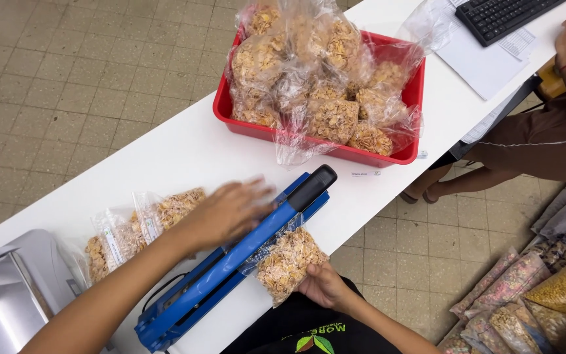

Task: Packaging granola by cutting bags, weighing portions on a scale, and sealing them with a heat sealer.

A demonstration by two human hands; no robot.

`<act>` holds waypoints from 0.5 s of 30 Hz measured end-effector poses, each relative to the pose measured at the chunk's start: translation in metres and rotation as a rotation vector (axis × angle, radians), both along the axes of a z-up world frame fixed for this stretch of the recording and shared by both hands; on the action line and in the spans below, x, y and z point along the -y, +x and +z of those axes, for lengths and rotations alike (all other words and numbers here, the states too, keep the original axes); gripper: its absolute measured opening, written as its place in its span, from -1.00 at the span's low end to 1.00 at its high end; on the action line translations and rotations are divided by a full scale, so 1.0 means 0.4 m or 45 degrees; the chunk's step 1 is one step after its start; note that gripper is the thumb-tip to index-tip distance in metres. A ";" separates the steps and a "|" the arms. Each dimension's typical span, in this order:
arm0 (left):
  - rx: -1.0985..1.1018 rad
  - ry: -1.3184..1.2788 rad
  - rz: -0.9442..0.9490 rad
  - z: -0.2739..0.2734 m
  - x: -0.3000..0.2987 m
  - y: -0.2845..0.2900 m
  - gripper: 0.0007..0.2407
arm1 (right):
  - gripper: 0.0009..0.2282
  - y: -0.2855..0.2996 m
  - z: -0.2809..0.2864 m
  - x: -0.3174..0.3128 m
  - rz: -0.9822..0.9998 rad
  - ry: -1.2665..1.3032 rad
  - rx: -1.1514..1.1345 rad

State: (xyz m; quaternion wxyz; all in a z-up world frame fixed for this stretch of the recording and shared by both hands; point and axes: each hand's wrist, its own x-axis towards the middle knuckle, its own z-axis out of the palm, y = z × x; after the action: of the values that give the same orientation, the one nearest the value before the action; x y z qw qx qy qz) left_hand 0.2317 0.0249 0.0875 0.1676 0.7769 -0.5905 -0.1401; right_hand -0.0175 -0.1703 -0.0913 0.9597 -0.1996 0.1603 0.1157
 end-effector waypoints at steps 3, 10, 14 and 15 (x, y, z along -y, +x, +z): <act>0.011 -0.021 -0.297 -0.001 -0.029 -0.009 -0.63 | -0.26 0.016 0.040 -0.001 0.021 -0.014 0.062; -0.022 -0.199 -0.493 0.001 0.023 -0.048 -0.49 | -0.12 0.043 0.139 -0.018 0.036 -0.045 0.154; -0.255 0.162 -0.333 -0.007 0.027 -0.019 -0.38 | -0.20 0.029 0.070 -0.011 0.011 -0.038 0.058; -0.184 0.156 -0.371 -0.018 0.022 -0.016 -0.43 | -0.23 0.023 0.060 -0.012 0.009 -0.036 0.037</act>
State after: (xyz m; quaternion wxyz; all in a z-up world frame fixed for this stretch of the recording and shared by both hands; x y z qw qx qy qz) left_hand 0.2253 0.0161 0.0804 0.1399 0.6796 -0.6737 -0.2542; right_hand -0.0082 -0.1657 -0.0672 0.9586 -0.2153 0.1472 0.1141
